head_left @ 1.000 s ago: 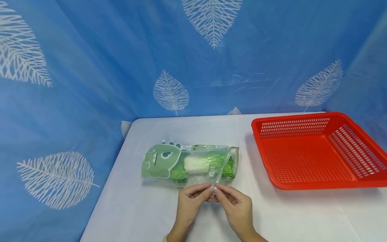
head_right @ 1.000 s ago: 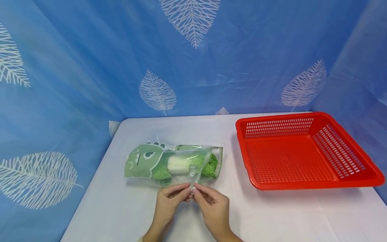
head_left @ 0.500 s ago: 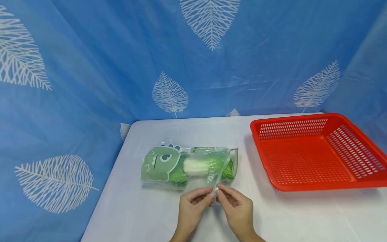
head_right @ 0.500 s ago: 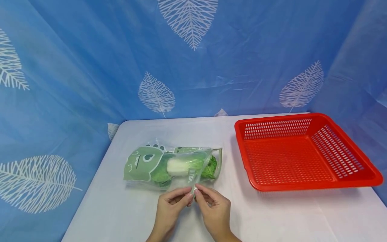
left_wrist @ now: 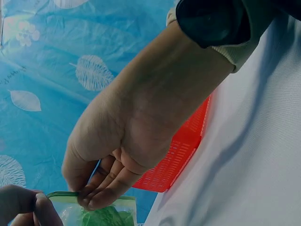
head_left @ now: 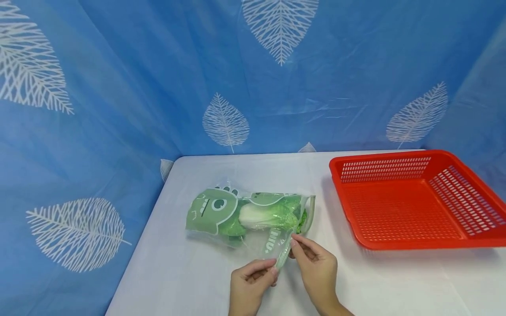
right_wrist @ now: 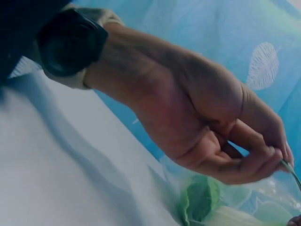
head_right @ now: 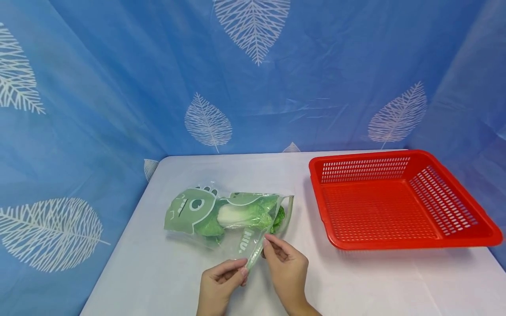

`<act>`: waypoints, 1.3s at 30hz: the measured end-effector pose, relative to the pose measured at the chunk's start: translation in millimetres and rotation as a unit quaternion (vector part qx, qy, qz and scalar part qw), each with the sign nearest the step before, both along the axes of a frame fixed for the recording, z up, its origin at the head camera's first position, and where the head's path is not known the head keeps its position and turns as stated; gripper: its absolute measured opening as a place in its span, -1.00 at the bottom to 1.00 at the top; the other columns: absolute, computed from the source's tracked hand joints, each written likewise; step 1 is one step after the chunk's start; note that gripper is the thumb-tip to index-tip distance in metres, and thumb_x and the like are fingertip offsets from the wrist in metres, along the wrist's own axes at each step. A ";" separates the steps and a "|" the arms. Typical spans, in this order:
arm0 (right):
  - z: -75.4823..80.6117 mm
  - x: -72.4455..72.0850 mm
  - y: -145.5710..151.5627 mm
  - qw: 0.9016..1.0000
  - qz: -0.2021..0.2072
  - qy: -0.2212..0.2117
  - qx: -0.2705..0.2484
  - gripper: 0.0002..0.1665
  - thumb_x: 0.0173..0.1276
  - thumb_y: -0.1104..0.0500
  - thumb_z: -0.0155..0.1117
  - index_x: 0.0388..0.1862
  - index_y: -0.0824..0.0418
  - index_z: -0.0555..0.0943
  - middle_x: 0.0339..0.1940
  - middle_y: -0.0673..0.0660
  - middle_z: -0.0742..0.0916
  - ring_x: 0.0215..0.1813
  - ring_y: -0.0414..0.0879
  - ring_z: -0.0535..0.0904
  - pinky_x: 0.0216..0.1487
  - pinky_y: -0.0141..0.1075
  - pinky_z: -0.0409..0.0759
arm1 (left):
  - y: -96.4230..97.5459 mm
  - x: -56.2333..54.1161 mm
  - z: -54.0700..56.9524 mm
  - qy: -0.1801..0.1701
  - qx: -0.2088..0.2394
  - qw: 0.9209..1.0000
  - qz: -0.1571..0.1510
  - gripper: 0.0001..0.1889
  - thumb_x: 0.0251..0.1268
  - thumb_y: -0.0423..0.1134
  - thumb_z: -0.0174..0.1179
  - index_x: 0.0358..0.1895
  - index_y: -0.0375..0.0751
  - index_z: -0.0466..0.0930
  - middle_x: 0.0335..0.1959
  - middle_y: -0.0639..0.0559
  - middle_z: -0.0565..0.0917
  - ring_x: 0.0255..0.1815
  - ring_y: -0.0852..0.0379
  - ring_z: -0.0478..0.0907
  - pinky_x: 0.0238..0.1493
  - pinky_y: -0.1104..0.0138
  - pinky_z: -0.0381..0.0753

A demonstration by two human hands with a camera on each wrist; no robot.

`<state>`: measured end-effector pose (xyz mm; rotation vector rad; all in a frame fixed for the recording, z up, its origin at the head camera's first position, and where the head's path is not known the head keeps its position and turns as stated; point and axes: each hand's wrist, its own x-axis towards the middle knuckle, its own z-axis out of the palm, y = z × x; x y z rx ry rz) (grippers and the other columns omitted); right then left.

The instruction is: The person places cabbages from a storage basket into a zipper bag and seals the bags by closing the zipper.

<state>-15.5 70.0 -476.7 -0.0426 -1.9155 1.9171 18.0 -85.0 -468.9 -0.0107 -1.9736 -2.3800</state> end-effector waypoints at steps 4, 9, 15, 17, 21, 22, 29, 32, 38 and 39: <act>-0.8 -7.0 4.1 1.000 -0.014 -0.002 0.013 -0.81 0.34 0.42 0.41 -0.10 0.27 0.80 -0.39 0.12 0.80 -0.44 -0.08 0.74 -0.43 -0.35 0.68 | -1.9 1.0 0.7 0.004 -0.001 1.000 -0.014 -0.78 0.20 -0.44 0.43 -0.12 -0.52 0.75 -0.38 -0.18 0.73 -0.45 0.19 0.69 -0.35 0.27 0.75; -0.6 -11.8 6.7 1.000 -0.023 0.010 0.015 -0.80 0.33 0.43 0.42 -0.11 0.27 0.81 -0.39 0.13 0.80 -0.45 -0.11 0.73 -0.45 -0.36 0.67 | -2.6 1.2 2.5 0.002 0.000 1.000 -0.019 -0.78 0.20 -0.44 0.43 -0.12 -0.51 0.76 -0.37 -0.19 0.74 -0.44 0.17 0.71 -0.34 0.26 0.75; 2.8 -12.6 6.4 1.000 -0.011 0.011 -0.009 -0.80 0.34 0.44 0.39 -0.09 0.32 0.79 -0.37 0.21 0.79 -0.43 -0.10 0.73 -0.40 -0.38 0.68 | -0.8 -1.7 2.4 -0.009 0.019 1.000 -0.018 -0.77 0.17 -0.45 0.44 -0.13 -0.55 0.75 -0.38 -0.14 0.74 -0.47 0.18 0.68 -0.36 0.29 0.74; 3.5 -11.7 5.1 1.000 -0.002 -0.005 -0.028 -0.81 0.36 0.43 0.38 -0.08 0.32 0.78 -0.36 0.23 0.78 -0.42 -0.07 0.73 -0.34 -0.33 0.71 | 0.0 -3.0 1.6 -0.015 0.028 0.999 -0.016 -0.77 0.16 -0.45 0.45 -0.14 -0.55 0.75 -0.38 -0.12 0.74 -0.48 0.19 0.67 -0.36 0.30 0.74; 3.6 -5.1 1.5 0.998 0.011 -0.047 -0.041 -0.84 0.38 0.38 0.39 -0.09 0.28 0.78 -0.35 0.21 0.77 -0.39 -0.03 0.74 -0.30 -0.27 0.73 | 1.3 -3.9 -0.3 -0.014 0.034 0.999 -0.014 -0.77 0.17 -0.46 0.44 -0.14 -0.56 0.74 -0.36 -0.13 0.74 -0.49 0.19 0.66 -0.36 0.32 0.73; 3.5 -2.9 0.8 0.998 0.013 -0.051 -0.039 -0.84 0.38 0.37 0.39 -0.09 0.27 0.79 -0.35 0.20 0.77 -0.39 -0.02 0.74 -0.30 -0.27 0.73 | 1.4 -3.7 -0.9 -0.011 0.034 0.999 -0.013 -0.77 0.17 -0.46 0.44 -0.14 -0.56 0.74 -0.36 -0.14 0.74 -0.49 0.19 0.66 -0.36 0.32 0.73; 3.8 1.2 1.6 1.000 -0.001 -0.007 -0.011 -0.81 0.34 0.45 0.39 -0.13 0.27 0.79 -0.38 0.18 0.77 -0.43 -0.01 0.73 -0.35 -0.32 0.71 | 0.7 -2.3 -1.9 -0.008 0.034 0.999 -0.026 -0.80 0.18 -0.54 0.39 -0.13 -0.57 0.73 -0.36 -0.07 0.73 -0.46 0.20 0.67 -0.34 0.33 0.73; 4.4 0.6 1.9 1.000 -0.002 -0.009 -0.028 -0.74 0.33 0.49 0.37 -0.03 0.33 0.73 -0.36 0.23 0.77 -0.42 -0.01 0.73 -0.34 -0.31 0.71 | -0.6 -1.2 -0.8 -0.007 0.033 0.999 -0.029 -0.80 0.19 -0.54 0.39 -0.13 -0.58 0.72 -0.33 -0.07 0.73 -0.45 0.20 0.67 -0.34 0.33 0.73; 6.3 0.8 0.1 0.995 0.011 -0.068 -0.072 -0.62 0.35 0.51 0.32 0.12 0.34 0.58 -0.34 0.28 0.77 -0.40 -0.02 0.73 -0.32 -0.25 0.73 | -4.0 0.6 1.2 0.003 0.030 0.999 -0.034 -0.76 0.20 -0.48 0.41 -0.12 -0.60 0.72 -0.31 -0.15 0.71 -0.43 0.20 0.67 -0.33 0.33 0.74; 6.2 0.6 -0.3 0.995 0.012 -0.072 -0.072 -0.64 0.34 0.51 0.33 0.10 0.35 0.59 -0.34 0.28 0.77 -0.40 -0.02 0.73 -0.32 -0.25 0.73 | -4.4 0.6 1.3 0.003 0.030 0.999 -0.036 -0.77 0.19 -0.49 0.41 -0.12 -0.59 0.72 -0.32 -0.14 0.71 -0.43 0.20 0.67 -0.33 0.33 0.74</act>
